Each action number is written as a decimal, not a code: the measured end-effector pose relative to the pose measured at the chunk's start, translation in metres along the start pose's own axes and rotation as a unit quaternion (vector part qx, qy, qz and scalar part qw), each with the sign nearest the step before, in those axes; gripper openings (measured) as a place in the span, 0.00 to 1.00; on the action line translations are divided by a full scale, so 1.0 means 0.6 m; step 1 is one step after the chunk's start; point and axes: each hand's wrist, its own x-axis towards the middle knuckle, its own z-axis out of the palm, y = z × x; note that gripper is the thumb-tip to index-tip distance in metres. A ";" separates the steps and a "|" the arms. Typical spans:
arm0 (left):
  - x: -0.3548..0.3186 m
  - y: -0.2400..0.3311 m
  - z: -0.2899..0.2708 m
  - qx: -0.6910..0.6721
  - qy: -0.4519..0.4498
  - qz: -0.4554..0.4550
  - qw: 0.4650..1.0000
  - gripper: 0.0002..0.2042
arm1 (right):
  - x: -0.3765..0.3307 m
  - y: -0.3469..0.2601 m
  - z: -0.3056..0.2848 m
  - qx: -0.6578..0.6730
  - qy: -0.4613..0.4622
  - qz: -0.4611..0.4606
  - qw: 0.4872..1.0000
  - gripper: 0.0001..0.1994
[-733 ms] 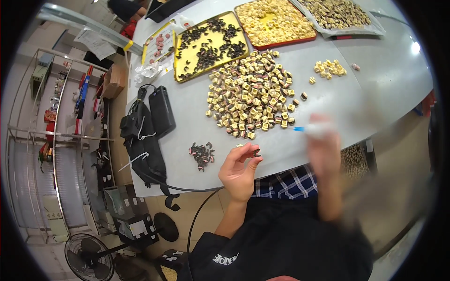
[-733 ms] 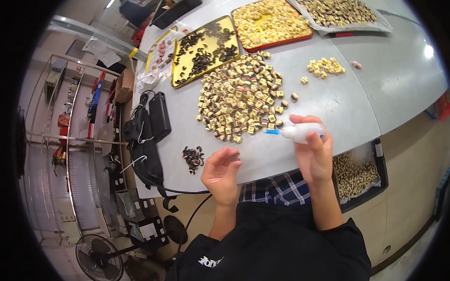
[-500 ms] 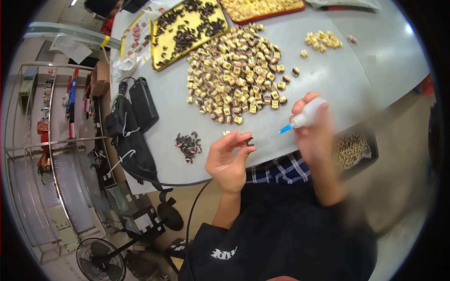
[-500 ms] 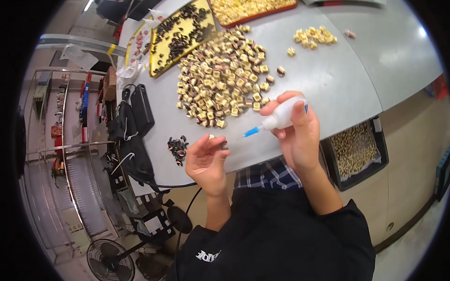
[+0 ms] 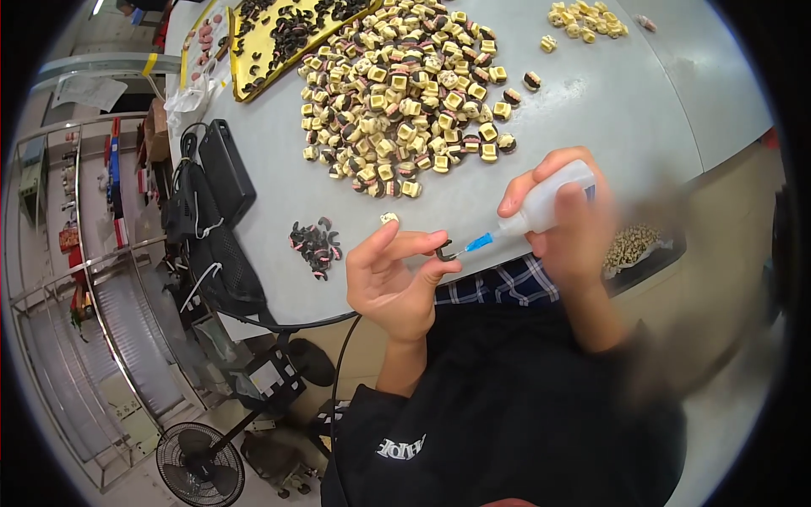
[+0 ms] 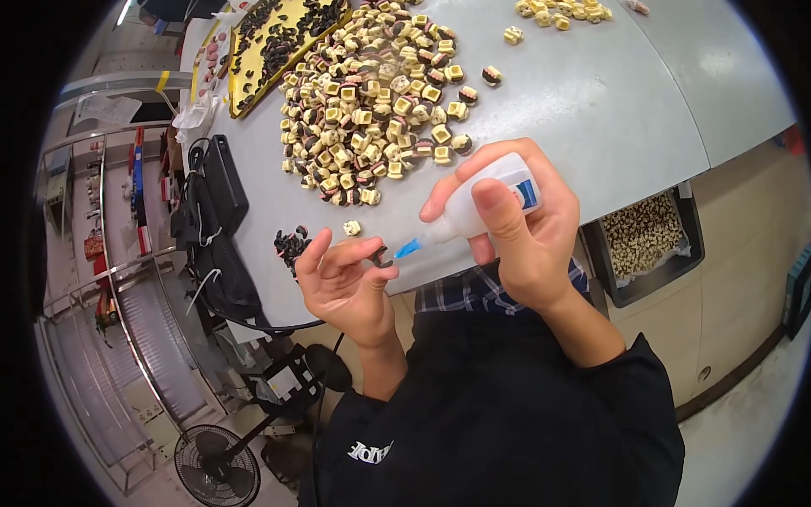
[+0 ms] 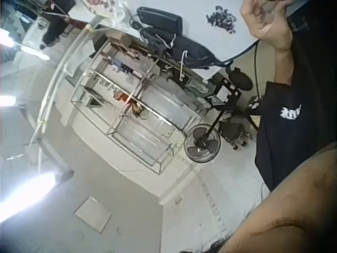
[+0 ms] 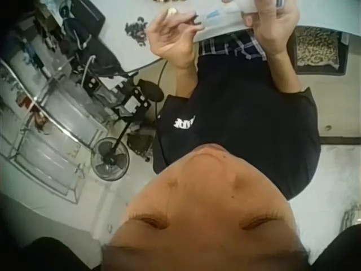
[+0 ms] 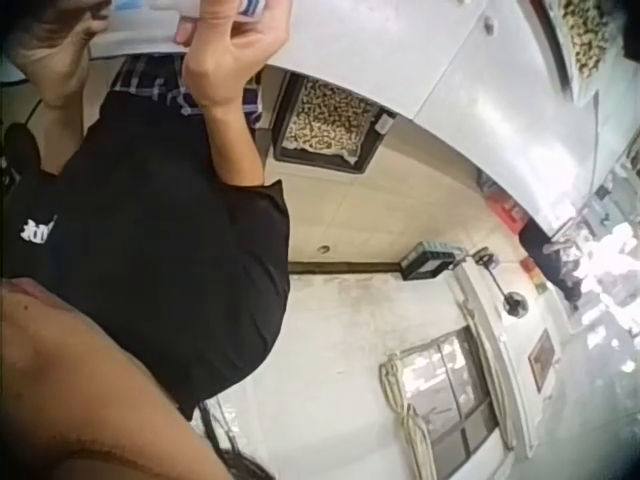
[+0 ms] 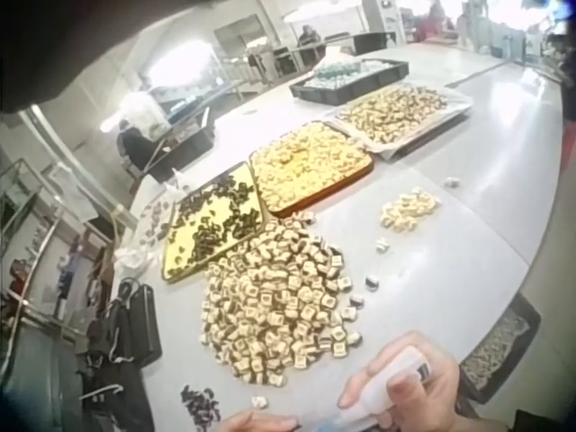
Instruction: The person is applying glue to small components to assemble toy parts.
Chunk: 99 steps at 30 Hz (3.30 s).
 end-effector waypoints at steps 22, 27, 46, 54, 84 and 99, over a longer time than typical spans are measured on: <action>0.005 -0.003 -0.003 -0.001 -0.007 0.011 1.000 0.32 | 0.000 -0.001 0.002 -0.049 -0.007 -0.001 0.999 0.13; 0.005 -0.002 -0.005 -0.008 0.001 0.004 1.000 0.32 | 0.001 0.002 0.000 -0.044 -0.006 -0.004 0.999 0.13; 0.004 0.000 0.000 0.018 0.001 -0.015 1.000 0.36 | 0.004 -0.003 0.008 -0.053 0.010 -0.013 0.998 0.13; 0.007 -0.003 -0.007 0.011 -0.017 0.001 1.000 0.35 | 0.004 -0.003 0.009 -0.064 0.021 -0.013 0.998 0.12; 0.008 0.003 -0.018 -0.111 0.054 -0.077 0.989 0.32 | 0.032 -0.084 -0.065 -0.469 -0.075 -0.120 0.872 0.18; 0.001 0.012 -0.010 -0.121 0.042 -0.089 0.988 0.31 | 0.177 -0.094 -0.136 -0.655 0.023 -0.172 0.735 0.06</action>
